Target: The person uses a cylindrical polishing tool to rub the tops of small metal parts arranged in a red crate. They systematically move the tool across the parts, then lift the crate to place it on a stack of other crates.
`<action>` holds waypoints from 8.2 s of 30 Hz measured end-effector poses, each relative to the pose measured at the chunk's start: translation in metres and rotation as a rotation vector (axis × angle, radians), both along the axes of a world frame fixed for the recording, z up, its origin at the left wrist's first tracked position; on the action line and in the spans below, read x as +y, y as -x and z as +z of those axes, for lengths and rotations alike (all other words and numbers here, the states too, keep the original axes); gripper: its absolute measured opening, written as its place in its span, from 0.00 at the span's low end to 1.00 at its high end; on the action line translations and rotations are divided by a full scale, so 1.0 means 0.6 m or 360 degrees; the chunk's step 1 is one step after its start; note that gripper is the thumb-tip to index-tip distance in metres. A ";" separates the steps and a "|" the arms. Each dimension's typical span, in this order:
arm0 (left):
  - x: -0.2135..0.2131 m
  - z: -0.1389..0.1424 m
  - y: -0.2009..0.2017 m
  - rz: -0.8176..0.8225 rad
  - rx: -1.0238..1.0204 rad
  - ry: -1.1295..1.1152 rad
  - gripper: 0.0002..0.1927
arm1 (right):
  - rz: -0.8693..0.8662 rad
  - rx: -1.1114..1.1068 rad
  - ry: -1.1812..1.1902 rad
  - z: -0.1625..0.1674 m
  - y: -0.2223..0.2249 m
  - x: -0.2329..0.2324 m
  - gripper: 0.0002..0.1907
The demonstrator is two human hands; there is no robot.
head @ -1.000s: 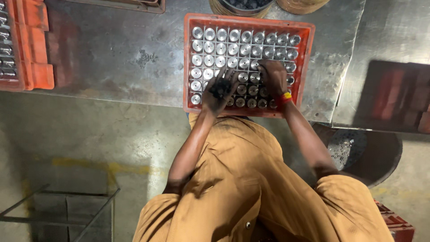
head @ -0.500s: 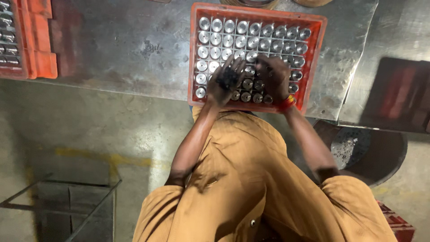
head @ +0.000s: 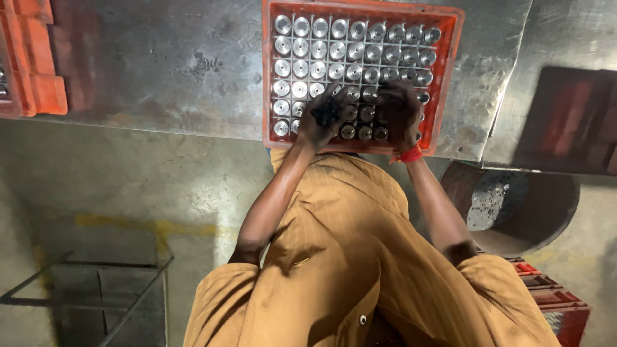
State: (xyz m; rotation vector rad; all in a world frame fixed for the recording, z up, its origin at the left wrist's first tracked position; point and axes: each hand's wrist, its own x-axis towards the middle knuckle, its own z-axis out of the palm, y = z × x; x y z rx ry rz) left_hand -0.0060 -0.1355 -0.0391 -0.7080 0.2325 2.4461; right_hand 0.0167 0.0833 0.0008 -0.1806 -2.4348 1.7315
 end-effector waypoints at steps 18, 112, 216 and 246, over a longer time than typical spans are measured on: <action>-0.014 -0.011 -0.026 -0.0350 0.0603 0.0551 0.28 | 0.0477 0.0373 -0.0794 0.039 0.021 -0.018 0.19; -0.047 -0.028 -0.050 0.0259 0.0475 0.0473 0.10 | 0.0524 0.0516 -0.1571 0.012 0.201 -0.048 0.18; -0.037 -0.061 -0.059 -0.0098 0.0309 0.0879 0.15 | 0.1333 0.0585 -0.1326 -0.030 -0.019 -0.018 0.15; -0.042 -0.022 -0.027 0.0100 0.0462 0.1122 0.15 | 0.0565 0.0424 -0.0850 0.017 0.161 -0.088 0.17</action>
